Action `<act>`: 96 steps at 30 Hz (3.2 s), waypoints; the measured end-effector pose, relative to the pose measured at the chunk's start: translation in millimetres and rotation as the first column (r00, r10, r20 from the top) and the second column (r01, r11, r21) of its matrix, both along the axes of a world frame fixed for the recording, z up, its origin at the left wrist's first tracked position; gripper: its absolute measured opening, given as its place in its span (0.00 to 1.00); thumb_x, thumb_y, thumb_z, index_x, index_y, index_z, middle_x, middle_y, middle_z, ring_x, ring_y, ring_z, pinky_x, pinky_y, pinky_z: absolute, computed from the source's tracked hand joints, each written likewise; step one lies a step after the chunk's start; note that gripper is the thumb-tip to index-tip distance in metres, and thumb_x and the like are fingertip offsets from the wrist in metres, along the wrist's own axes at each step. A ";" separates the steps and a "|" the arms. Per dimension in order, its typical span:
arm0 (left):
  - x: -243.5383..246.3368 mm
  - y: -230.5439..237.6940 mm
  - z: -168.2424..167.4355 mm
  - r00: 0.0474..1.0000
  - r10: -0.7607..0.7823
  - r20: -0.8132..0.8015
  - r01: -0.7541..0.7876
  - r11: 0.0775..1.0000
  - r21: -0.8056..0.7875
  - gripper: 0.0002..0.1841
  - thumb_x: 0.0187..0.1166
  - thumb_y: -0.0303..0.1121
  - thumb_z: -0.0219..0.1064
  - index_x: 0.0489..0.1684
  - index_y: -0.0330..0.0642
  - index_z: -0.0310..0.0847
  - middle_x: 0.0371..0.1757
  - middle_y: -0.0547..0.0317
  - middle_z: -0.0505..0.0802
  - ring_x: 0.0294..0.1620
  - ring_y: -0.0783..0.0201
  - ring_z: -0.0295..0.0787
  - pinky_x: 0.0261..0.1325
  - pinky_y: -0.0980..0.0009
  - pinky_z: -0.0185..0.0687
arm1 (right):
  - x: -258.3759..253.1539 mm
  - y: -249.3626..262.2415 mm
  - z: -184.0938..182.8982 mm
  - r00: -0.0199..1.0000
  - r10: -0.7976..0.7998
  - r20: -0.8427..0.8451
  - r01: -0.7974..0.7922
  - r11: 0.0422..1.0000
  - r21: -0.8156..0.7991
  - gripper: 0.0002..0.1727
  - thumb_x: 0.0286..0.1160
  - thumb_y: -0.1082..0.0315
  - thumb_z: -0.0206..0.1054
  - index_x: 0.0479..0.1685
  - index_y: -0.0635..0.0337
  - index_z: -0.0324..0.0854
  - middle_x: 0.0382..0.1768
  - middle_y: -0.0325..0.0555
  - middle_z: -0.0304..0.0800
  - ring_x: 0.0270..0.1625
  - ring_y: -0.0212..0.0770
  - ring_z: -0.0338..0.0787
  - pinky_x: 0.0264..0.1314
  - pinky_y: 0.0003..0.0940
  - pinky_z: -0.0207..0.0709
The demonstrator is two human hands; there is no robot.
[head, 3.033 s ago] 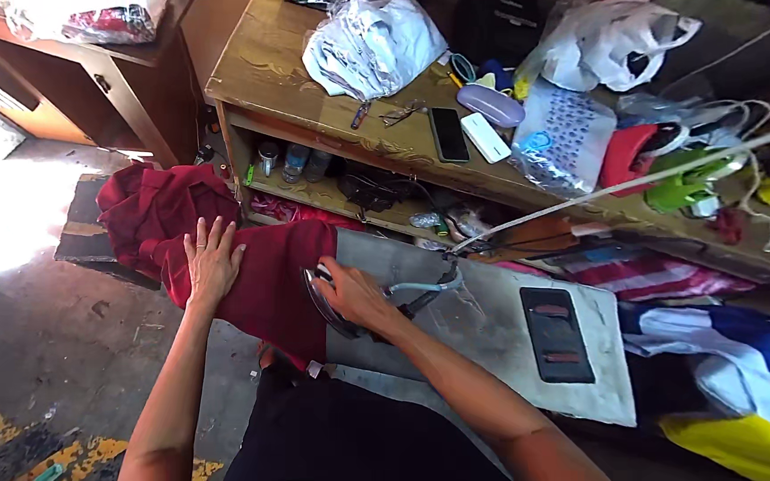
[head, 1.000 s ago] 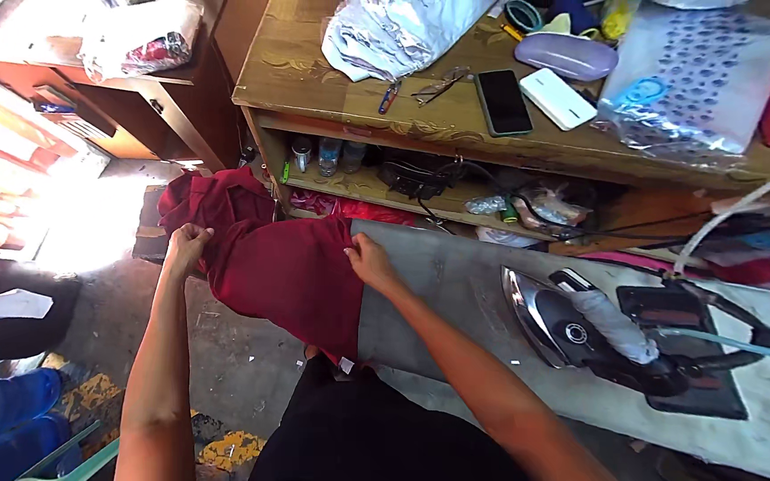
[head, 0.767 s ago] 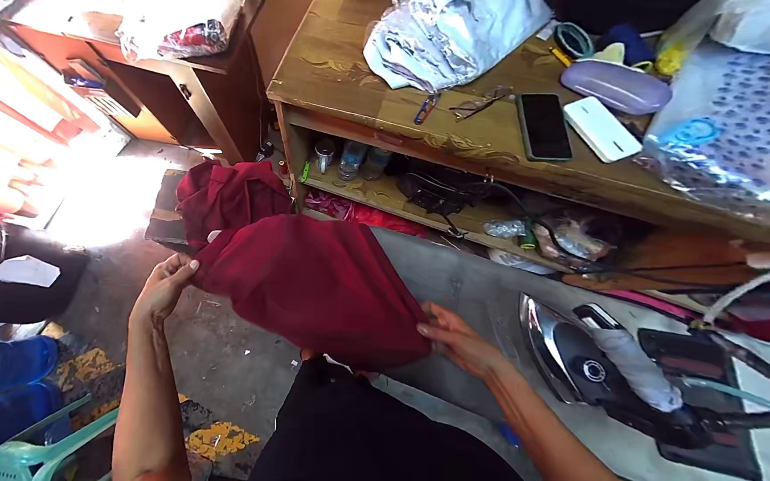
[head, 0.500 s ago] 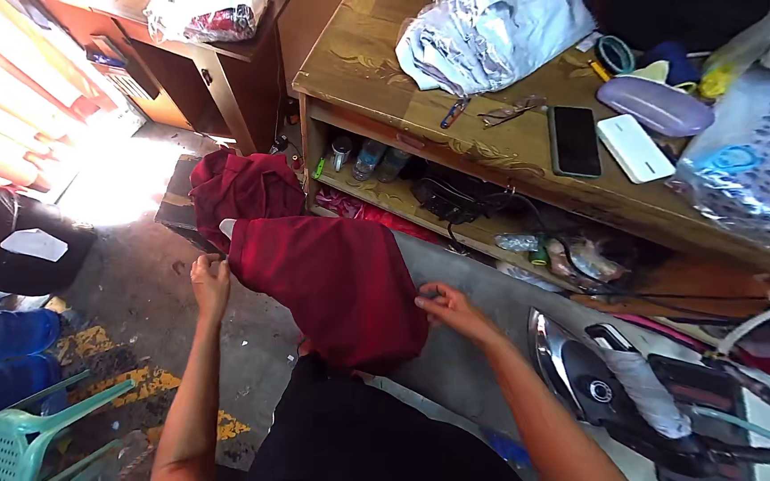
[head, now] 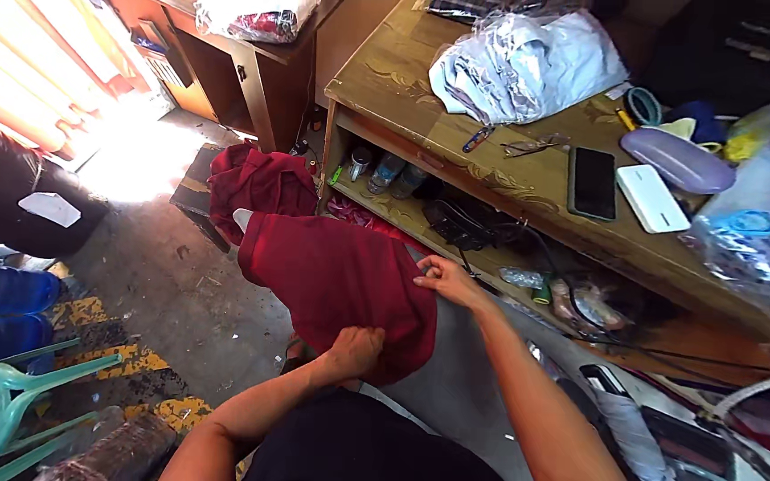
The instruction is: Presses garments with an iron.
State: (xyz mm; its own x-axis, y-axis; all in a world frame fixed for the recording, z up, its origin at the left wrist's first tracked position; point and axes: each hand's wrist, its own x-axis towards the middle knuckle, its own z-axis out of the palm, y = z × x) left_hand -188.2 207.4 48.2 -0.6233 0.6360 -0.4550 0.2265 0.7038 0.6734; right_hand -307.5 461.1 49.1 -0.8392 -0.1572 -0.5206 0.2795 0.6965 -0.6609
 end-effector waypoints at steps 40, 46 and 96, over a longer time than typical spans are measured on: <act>-24.5 -82.7 -23.0 0.724 0.349 -0.595 -0.228 0.935 0.271 0.20 0.84 0.46 0.62 0.66 0.48 0.86 0.77 0.51 0.85 0.85 0.46 0.72 0.85 0.38 0.60 | 206.0 172.4 65.5 0.948 -0.291 -0.131 0.319 0.887 0.334 0.33 0.85 0.51 0.58 0.87 0.55 0.64 0.47 0.68 0.89 0.35 0.61 0.90 0.40 0.65 0.82; -115.3 -179.2 -12.5 0.450 0.711 -0.540 -0.770 0.615 0.169 0.26 0.86 0.47 0.58 0.78 0.42 0.78 0.76 0.41 0.84 0.80 0.36 0.75 0.78 0.36 0.66 | 144.8 77.5 87.1 0.972 -0.018 -0.235 0.119 0.898 0.424 0.34 0.84 0.43 0.58 0.83 0.54 0.72 0.57 0.71 0.89 0.56 0.74 0.90 0.59 0.77 0.75; -193.8 -275.5 -67.9 0.735 0.595 -0.327 -0.546 0.804 0.234 0.30 0.93 0.55 0.34 0.80 0.63 0.79 0.87 0.74 0.75 0.96 0.52 0.47 0.90 0.32 0.33 | -118.3 -290.8 82.1 0.811 0.553 -0.190 -0.476 0.813 0.335 0.24 0.70 0.63 0.73 0.69 0.49 0.80 0.49 0.56 0.92 0.53 0.60 0.92 0.51 0.66 0.82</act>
